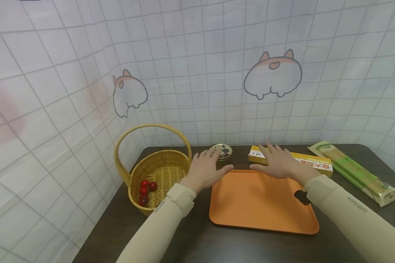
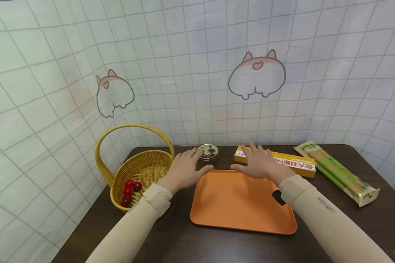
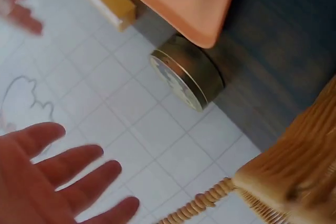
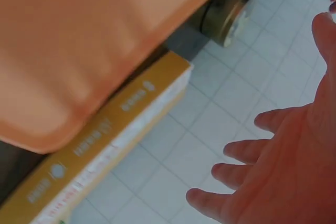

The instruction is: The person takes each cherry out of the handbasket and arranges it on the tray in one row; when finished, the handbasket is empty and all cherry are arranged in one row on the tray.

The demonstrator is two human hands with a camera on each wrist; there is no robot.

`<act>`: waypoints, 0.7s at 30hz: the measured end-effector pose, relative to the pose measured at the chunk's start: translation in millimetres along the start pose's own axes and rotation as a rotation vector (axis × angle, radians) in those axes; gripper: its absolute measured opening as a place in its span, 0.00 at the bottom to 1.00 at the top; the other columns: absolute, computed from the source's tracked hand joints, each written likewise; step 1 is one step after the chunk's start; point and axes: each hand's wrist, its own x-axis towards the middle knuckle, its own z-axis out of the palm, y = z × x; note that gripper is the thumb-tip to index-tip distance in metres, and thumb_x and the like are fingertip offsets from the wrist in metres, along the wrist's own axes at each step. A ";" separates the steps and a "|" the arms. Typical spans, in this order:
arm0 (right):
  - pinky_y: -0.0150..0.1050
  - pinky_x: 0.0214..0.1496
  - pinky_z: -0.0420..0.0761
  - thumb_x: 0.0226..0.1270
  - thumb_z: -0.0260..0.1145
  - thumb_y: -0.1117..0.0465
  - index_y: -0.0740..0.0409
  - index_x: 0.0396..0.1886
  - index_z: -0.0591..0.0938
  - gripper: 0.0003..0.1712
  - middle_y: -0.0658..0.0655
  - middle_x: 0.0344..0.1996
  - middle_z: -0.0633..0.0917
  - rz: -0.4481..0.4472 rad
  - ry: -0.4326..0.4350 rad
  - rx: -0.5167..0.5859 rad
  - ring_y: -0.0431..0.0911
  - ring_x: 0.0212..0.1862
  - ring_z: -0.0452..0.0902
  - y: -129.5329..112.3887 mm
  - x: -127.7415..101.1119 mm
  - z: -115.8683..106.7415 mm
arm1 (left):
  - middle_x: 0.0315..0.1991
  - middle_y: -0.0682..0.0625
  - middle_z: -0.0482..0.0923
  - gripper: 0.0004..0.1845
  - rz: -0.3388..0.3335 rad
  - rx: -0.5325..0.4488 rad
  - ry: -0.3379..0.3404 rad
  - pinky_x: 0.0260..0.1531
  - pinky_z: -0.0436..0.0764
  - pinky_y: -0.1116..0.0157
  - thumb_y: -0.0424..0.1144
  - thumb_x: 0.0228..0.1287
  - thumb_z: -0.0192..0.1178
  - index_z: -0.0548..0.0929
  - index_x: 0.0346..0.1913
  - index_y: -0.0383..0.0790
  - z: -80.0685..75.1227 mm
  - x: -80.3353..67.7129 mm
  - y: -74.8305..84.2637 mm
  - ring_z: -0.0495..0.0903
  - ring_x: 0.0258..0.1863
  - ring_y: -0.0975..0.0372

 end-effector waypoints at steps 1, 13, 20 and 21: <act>0.73 0.64 0.50 0.62 0.45 0.23 0.64 0.76 0.53 0.59 0.76 0.72 0.52 -0.006 0.002 0.011 0.75 0.70 0.49 1.5 -3.2 3.8 | 0.70 0.45 0.64 0.43 0.012 -0.013 0.033 0.66 0.62 0.48 0.73 0.65 0.37 0.64 0.73 0.48 -1.9 -4.4 -1.3 0.64 0.69 0.50; 0.68 0.67 0.52 0.63 0.55 0.29 0.60 0.74 0.61 0.51 0.71 0.72 0.59 -0.135 0.035 0.132 0.68 0.70 0.56 -18.4 -44.5 39.7 | 0.35 0.48 0.85 0.10 0.028 -0.248 0.840 0.34 0.81 0.59 0.41 0.69 0.56 0.86 0.36 0.40 -44.6 -74.4 -91.1 0.84 0.34 0.57; 0.63 0.67 0.59 0.64 0.54 0.29 0.59 0.73 0.63 0.49 0.68 0.71 0.62 -0.168 -0.042 0.186 0.65 0.69 0.61 -37.1 -53.6 51.8 | 0.38 0.42 0.67 0.18 -0.408 -0.403 1.053 0.38 0.63 0.63 0.36 0.63 0.57 0.74 0.52 0.29 -54.8 -112.6 -162.7 0.67 0.38 0.55; 0.63 0.67 0.60 0.64 0.54 0.29 0.58 0.73 0.63 0.49 0.67 0.71 0.62 -0.175 -0.056 0.210 0.65 0.69 0.61 -40.1 -54.6 52.8 | 0.42 0.41 0.64 0.22 -0.475 -0.432 1.005 0.40 0.61 0.61 0.38 0.63 0.57 0.69 0.57 0.30 -53.3 -117.3 -171.1 0.65 0.41 0.53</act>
